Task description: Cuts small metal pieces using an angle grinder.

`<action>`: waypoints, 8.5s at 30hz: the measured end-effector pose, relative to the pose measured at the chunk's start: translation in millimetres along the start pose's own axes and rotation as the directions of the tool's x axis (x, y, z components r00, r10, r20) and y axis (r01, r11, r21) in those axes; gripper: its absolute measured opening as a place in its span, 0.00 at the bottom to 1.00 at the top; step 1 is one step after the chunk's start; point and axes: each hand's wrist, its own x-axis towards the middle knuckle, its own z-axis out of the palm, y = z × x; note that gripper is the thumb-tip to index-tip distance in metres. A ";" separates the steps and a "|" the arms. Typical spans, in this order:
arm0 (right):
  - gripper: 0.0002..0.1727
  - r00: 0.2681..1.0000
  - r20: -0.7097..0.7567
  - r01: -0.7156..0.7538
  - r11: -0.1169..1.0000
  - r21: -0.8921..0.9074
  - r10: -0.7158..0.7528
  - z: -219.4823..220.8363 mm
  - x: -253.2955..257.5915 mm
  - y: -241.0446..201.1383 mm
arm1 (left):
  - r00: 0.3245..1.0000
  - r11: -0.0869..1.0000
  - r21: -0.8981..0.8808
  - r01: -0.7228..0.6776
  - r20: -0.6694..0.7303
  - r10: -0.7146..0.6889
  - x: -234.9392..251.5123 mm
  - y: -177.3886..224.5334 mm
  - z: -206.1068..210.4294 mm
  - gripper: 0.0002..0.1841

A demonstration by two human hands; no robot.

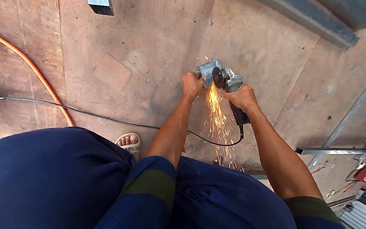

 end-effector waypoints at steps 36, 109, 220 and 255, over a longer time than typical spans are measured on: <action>0.37 1.000 -0.011 0.013 1.000 0.018 -0.013 -8.8 8.7 -17.0 | 1.000 1.000 -0.018 0.014 0.013 -0.014 -0.6 1.0 0.0 0.14; 0.36 1.000 -0.023 -0.007 1.000 -0.023 0.006 -14.7 7.3 -28.8 | 1.000 0.999 -0.035 0.004 0.002 -0.003 -3.3 2.0 -1.3 0.14; 0.37 1.000 -0.029 0.010 0.999 -0.037 -0.011 -23.5 15.2 -46.0 | 1.000 0.998 -0.063 -0.006 -0.007 0.005 -2.1 0.3 2.2 0.15; 0.36 1.000 -0.014 -0.003 0.998 -0.067 0.002 -25.1 13.9 -45.6 | 1.000 0.996 -0.084 -0.012 -0.010 0.011 -1.0 -1.4 3.7 0.14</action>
